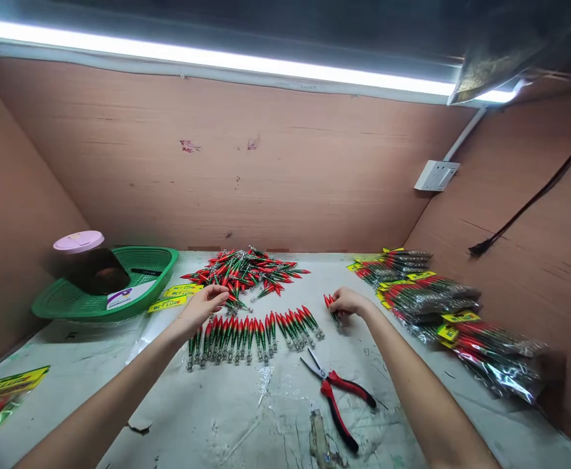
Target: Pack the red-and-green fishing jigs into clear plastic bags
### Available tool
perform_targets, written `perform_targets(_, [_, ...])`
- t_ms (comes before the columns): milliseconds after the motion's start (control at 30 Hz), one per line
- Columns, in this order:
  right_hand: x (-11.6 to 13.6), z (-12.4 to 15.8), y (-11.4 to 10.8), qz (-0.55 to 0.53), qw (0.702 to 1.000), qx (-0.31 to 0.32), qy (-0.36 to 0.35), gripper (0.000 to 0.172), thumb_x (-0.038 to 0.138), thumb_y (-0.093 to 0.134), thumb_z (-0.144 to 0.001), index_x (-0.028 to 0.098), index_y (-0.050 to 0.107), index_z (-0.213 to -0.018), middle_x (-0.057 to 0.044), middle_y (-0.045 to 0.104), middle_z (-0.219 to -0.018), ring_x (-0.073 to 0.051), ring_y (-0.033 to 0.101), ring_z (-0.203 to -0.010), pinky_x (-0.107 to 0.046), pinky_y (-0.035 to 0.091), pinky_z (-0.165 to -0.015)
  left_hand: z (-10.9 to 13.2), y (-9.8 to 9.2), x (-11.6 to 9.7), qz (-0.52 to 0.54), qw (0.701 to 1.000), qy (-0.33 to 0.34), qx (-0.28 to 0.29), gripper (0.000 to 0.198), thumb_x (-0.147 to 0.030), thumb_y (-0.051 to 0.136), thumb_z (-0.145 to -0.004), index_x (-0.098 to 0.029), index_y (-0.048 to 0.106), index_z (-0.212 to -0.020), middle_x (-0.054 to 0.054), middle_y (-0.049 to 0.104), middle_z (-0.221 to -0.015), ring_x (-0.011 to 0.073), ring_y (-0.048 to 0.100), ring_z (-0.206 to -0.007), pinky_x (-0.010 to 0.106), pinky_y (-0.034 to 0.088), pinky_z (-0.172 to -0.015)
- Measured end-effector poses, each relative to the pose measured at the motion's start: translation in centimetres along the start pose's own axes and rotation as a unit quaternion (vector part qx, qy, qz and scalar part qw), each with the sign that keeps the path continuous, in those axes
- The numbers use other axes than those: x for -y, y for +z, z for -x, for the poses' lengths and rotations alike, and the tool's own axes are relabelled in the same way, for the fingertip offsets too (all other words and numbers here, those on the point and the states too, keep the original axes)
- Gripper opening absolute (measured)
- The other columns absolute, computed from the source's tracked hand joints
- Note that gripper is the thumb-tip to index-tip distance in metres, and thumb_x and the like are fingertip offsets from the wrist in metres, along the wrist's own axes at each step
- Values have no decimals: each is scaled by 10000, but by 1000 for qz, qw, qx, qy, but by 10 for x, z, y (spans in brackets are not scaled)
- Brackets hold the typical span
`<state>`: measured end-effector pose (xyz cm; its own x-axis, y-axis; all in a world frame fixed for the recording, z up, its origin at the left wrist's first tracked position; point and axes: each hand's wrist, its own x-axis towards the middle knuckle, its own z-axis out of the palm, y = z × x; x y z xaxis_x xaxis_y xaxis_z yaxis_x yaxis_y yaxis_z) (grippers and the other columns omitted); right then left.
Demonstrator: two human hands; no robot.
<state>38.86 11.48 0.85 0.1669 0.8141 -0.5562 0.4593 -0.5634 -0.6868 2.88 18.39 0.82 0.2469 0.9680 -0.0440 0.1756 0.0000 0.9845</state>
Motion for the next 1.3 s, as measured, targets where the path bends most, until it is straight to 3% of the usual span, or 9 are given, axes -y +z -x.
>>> perform_targets(133, [-7, -21, 15, 43, 999, 20, 16, 238, 315, 561, -911, 147, 586, -1078, -44, 629, -1009, -132, 626, -800, -302, 546, -682, -2, -9, 10, -64, 998, 18, 11, 318, -420, 649, -638, -151, 604, -803, 17, 620, -727, 147, 568, -631, 286, 449, -623])
perform_targets(233, [-9, -29, 29, 50, 999, 12, 5, 245, 318, 557, -914, 147, 580, -1088, -43, 628, -1005, -130, 625, -791, -298, 545, -673, 5, -6, 15, -126, 991, 51, 16, 203, -327, 580, -711, -152, 606, -811, 41, 630, -785, 170, 588, -707, 303, 458, -676])
perform_targets(533, [-21, -29, 51, 80, 997, -18, 13, 267, 328, 551, -916, 153, 573, -1116, -54, 623, -1052, -149, 628, -847, -332, 545, -724, 49, 66, 17, -288, 926, 183, 162, 126, -181, 574, -777, -199, 659, -870, 72, 635, -958, 220, 584, -934, 323, 452, -806])
perform_targets(667, [-24, -28, 56, 118, 991, -57, 8, 286, 334, 554, -913, 155, 568, -1136, -62, 617, -1087, -164, 627, -889, -358, 541, -759, 50, 65, 17, -341, 907, 190, 160, 140, -165, 569, -802, -191, 658, -907, 81, 634, -990, 225, 578, -978, 324, 456, -833])
perform_targets(800, [-14, -36, 48, 159, 980, -119, -33, 275, 333, 553, -913, 162, 576, -1127, -63, 614, -1105, -170, 622, -913, -367, 536, -782, 35, 48, 14, -403, 891, 176, 113, 180, -143, 506, -853, -178, 650, -955, 90, 634, -1028, 226, 569, -1019, 342, 462, -855])
perform_targets(867, [0, -48, 43, 178, 969, -154, -69, 275, 336, 550, -914, 166, 579, -1129, -66, 609, -1129, -178, 616, -943, -380, 528, -808, 19, 49, 10, -438, 879, 168, 89, 198, -135, 489, -874, -173, 643, -993, 96, 634, -1058, 226, 566, -1041, 365, 461, -878])
perform_targets(1067, [42, -99, 32, 240, 925, -251, -156, 295, 335, 549, -914, 182, 566, -1165, -80, 577, -1204, -199, 592, -1023, -413, 505, -865, -35, 92, 6, -542, 828, 134, 54, 236, -314, 559, -895, -147, 603, -1057, 68, 627, -1072, 194, 611, -954, 415, 514, -836])
perform_targets(1200, [44, -115, 28, 279, 906, -265, -175, 292, 333, 550, -913, 180, 567, -1162, -79, 579, -1202, -199, 592, -1023, -417, 504, -868, -50, 107, 10, -583, 802, 128, 24, 255, -307, 562, -894, -151, 588, -1093, 79, 609, -1118, 197, 608, -962, 398, 527, -811])
perform_targets(1300, [38, -116, 28, 297, 901, -257, -182, 279, 330, 548, -915, 185, 574, -1151, -79, 578, -1204, -196, 590, -1026, -413, 501, -873, -56, 114, 12, -601, 781, 165, 34, 246, -285, 561, -893, -155, 586, -1100, 89, 580, -1185, 212, 586, -1024, 405, 523, -829])
